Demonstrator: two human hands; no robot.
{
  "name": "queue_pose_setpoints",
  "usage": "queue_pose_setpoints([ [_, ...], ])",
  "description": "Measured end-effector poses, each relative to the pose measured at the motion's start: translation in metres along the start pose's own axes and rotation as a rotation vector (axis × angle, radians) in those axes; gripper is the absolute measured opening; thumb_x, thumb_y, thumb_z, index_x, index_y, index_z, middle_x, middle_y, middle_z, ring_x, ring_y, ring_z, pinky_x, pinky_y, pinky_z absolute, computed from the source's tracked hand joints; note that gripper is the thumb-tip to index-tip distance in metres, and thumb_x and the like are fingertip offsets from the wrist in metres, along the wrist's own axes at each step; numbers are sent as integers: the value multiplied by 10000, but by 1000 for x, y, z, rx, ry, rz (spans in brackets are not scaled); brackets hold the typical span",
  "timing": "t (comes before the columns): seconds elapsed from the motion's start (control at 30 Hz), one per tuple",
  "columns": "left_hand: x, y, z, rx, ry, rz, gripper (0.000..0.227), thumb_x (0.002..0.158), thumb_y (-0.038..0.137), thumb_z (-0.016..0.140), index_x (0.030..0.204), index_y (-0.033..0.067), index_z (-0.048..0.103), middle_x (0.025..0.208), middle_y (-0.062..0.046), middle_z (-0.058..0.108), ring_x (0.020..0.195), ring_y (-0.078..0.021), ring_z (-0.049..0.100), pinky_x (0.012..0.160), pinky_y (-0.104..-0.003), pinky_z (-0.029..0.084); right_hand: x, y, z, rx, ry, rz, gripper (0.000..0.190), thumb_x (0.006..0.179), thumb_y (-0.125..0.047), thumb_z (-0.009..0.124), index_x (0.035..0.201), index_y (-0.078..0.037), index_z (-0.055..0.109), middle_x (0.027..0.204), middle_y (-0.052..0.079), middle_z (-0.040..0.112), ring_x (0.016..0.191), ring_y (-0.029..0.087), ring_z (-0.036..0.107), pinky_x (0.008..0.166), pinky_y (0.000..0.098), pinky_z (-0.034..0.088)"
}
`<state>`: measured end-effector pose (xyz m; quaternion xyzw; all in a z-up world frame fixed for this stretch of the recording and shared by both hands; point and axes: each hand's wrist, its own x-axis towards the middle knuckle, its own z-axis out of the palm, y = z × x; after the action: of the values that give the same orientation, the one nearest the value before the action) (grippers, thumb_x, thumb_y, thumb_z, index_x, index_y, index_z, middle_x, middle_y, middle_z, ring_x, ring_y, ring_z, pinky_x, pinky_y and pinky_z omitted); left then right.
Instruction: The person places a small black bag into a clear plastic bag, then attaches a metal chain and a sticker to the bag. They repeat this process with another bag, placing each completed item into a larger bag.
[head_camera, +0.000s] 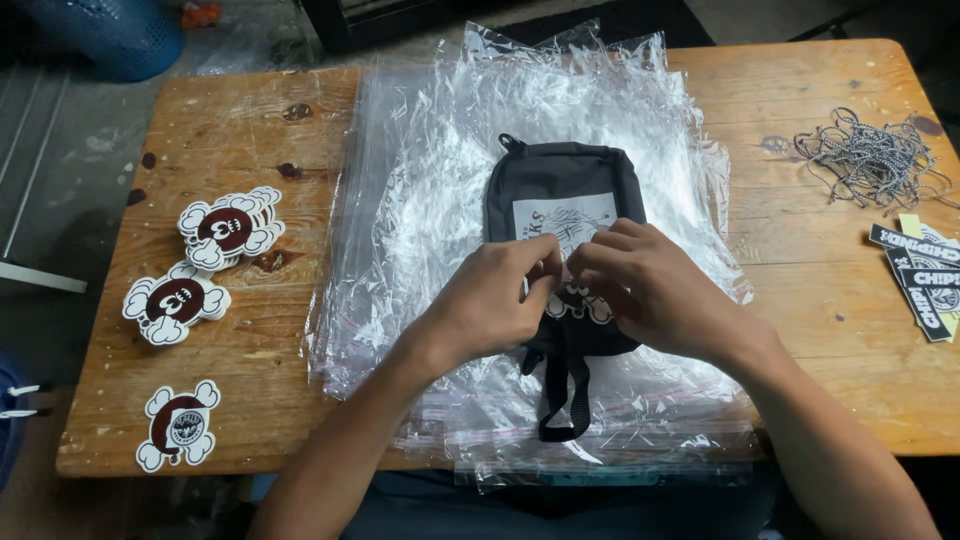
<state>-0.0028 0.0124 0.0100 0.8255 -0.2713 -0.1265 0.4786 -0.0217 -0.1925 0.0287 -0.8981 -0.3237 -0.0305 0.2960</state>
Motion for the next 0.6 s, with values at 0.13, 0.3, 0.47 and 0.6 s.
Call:
queue_pose_setpoints([
  [0.13, -1, 8, -5, 79, -59, -29, 200, 914, 32, 476, 958, 48, 670, 745, -181, 689, 537, -334, 664, 515, -391, 527, 0, 6, 8, -209, -57, -6, 75, 865, -55, 685, 910, -113, 702, 772, 88, 691, 848, 324, 663, 715, 401, 482],
  [0.3, -1, 17, -13, 121, -106, -131, 176, 894, 124, 539, 913, 58, 701, 687, -121, 697, 585, -271, 678, 561, -381, 542, 3, -9, -16, -63, -235, 99, 117, 829, -133, 695, 928, -84, 731, 933, 150, 742, 944, 372, 671, 785, 446, 520],
  [0.47, 1, 12, -12, 183, -57, -183, 242, 925, 183, 502, 926, 58, 709, 671, -111, 689, 596, -261, 689, 561, -385, 556, 4, -10, -19, -126, -275, 109, 240, 830, -181, 686, 1046, -85, 734, 1104, 163, 707, 1111, 386, 621, 884, 478, 508],
  [0.6, 4, -2, -7, 347, 101, -186, 278, 960, 245, 472, 1036, 52, 657, 740, -121, 662, 648, -315, 721, 516, -426, 569, 4, -14, -18, -194, -267, 96, 349, 880, -157, 624, 1216, -103, 699, 1252, 179, 665, 1241, 406, 565, 920, 503, 491],
])
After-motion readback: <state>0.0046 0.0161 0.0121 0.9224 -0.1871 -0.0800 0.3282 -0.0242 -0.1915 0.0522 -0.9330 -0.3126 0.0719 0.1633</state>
